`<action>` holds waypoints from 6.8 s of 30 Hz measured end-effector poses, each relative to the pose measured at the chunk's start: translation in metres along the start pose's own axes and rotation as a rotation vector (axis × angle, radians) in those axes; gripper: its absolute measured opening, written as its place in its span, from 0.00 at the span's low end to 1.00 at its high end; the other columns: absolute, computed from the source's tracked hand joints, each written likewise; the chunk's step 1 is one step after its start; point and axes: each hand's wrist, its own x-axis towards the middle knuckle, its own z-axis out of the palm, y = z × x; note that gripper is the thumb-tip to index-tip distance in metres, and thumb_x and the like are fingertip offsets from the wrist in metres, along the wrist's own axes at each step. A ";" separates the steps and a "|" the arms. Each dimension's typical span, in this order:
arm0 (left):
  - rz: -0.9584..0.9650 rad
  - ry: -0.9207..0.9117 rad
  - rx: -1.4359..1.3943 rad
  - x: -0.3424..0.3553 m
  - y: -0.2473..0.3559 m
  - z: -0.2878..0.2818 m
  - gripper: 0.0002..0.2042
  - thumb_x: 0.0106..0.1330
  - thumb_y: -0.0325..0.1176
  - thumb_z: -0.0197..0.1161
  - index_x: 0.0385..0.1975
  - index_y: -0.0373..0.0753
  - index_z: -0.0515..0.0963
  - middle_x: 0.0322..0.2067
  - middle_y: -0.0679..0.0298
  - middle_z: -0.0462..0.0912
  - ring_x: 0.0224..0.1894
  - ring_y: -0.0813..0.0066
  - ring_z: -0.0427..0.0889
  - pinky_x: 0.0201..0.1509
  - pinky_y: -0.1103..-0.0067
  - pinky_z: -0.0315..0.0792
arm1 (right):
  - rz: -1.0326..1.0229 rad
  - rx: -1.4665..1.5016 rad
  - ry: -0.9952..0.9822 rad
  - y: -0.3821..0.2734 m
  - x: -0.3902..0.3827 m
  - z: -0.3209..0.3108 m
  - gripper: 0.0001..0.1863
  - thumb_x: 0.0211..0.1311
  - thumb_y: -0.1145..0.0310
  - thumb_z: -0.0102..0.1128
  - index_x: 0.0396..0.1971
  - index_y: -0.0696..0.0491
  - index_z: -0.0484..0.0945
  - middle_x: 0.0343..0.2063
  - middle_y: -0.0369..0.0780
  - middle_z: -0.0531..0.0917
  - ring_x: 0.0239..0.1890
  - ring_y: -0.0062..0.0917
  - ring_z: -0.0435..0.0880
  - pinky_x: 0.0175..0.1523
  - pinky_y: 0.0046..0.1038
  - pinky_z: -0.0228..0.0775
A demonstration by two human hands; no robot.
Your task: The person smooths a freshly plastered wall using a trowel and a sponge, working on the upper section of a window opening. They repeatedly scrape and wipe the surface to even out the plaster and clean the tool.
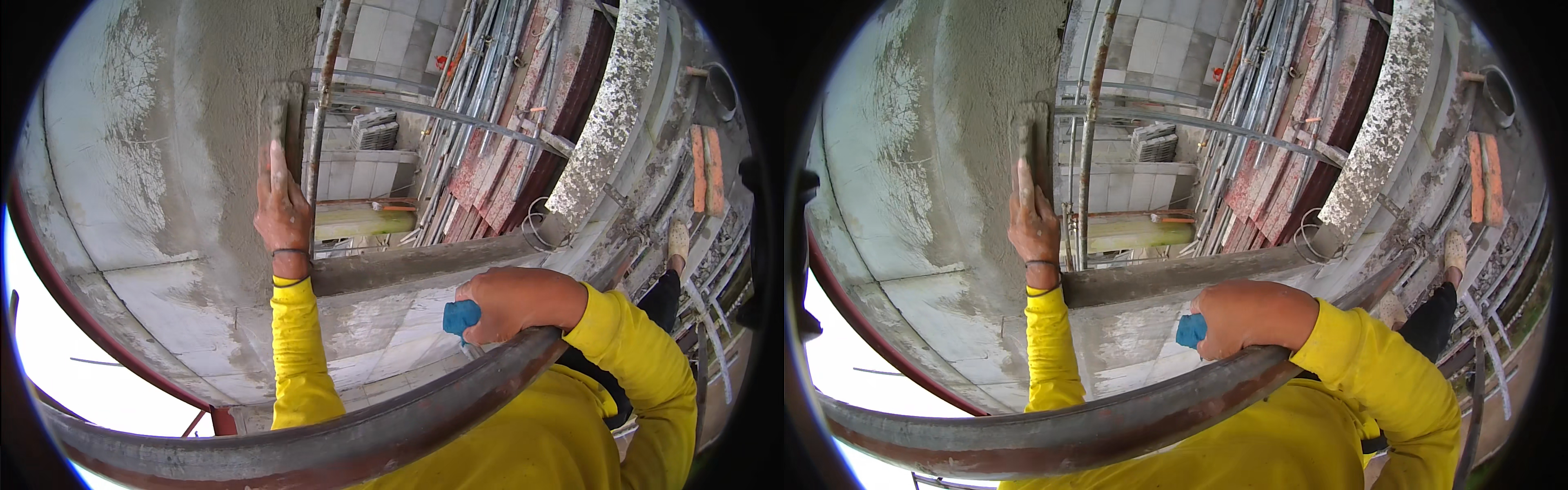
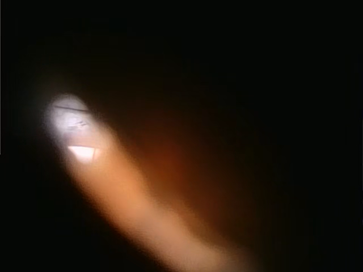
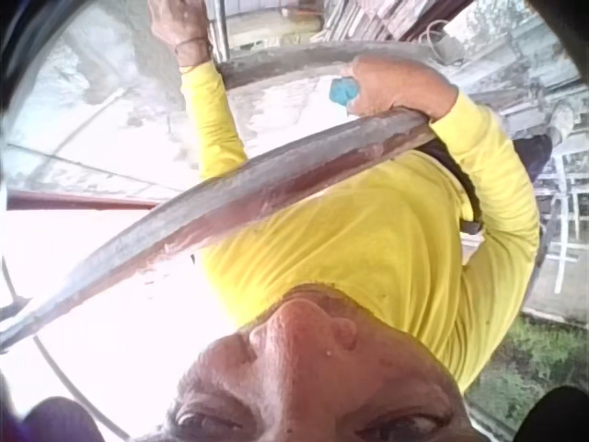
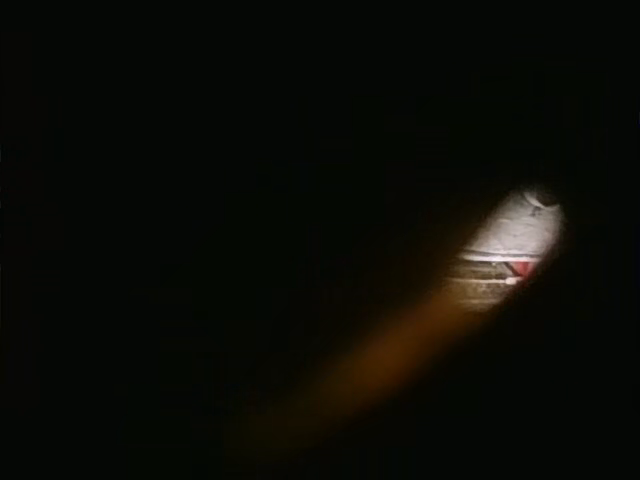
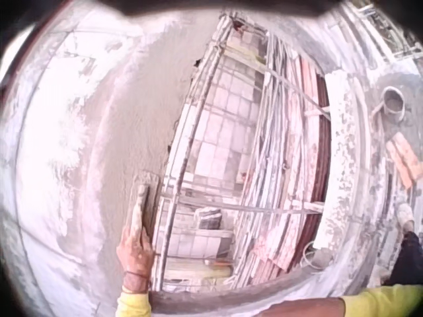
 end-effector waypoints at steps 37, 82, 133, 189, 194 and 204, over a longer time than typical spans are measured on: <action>-0.043 -0.021 -0.035 -0.029 0.000 0.005 0.41 0.65 0.22 0.62 0.77 0.67 0.60 0.63 0.57 0.77 0.56 0.54 0.83 0.56 0.64 0.81 | -0.149 -0.133 -0.210 0.046 0.036 0.006 0.25 0.66 0.59 0.65 0.59 0.56 0.79 0.46 0.44 0.87 0.45 0.36 0.85 0.57 0.34 0.74; -1.637 1.122 -1.318 -0.227 0.054 0.014 0.33 0.78 0.30 0.53 0.80 0.40 0.48 0.67 0.52 0.70 0.41 0.72 0.82 0.37 0.80 0.81 | 0.681 0.079 -0.162 -0.053 0.012 0.005 0.24 0.67 0.61 0.74 0.60 0.51 0.80 0.46 0.33 0.84 0.43 0.17 0.81 0.51 0.24 0.76; -1.836 1.303 -1.597 -0.222 0.127 0.017 0.34 0.82 0.35 0.49 0.82 0.47 0.38 0.26 0.67 0.70 0.20 0.83 0.70 0.23 0.81 0.73 | -0.132 -0.357 0.310 -0.151 0.167 0.023 0.22 0.67 0.62 0.73 0.55 0.57 0.78 0.41 0.37 0.84 0.39 0.18 0.81 0.45 0.23 0.75; -1.841 1.333 -1.260 -0.073 0.014 0.023 0.39 0.78 0.25 0.47 0.80 0.38 0.28 0.78 0.33 0.43 0.73 0.43 0.54 0.76 0.61 0.55 | 0.088 -0.057 0.304 -0.132 0.045 0.013 0.34 0.54 0.60 0.78 0.54 0.60 0.71 0.34 0.50 0.84 0.27 0.37 0.87 0.32 0.38 0.84; -1.900 1.483 -1.527 -0.103 -0.021 0.003 0.38 0.81 0.29 0.46 0.81 0.48 0.28 0.78 0.38 0.44 0.45 0.65 0.82 0.34 0.77 0.88 | 0.059 -0.011 0.370 -0.135 0.049 0.019 0.35 0.53 0.58 0.78 0.55 0.60 0.70 0.33 0.50 0.83 0.27 0.37 0.87 0.32 0.38 0.84; -1.765 1.304 -1.224 -0.076 0.005 0.015 0.39 0.78 0.23 0.48 0.80 0.39 0.30 0.75 0.37 0.50 0.63 0.48 0.60 0.65 0.65 0.65 | -0.002 0.042 0.438 -0.143 0.049 0.023 0.34 0.54 0.59 0.77 0.55 0.60 0.70 0.32 0.49 0.82 0.26 0.37 0.85 0.30 0.38 0.82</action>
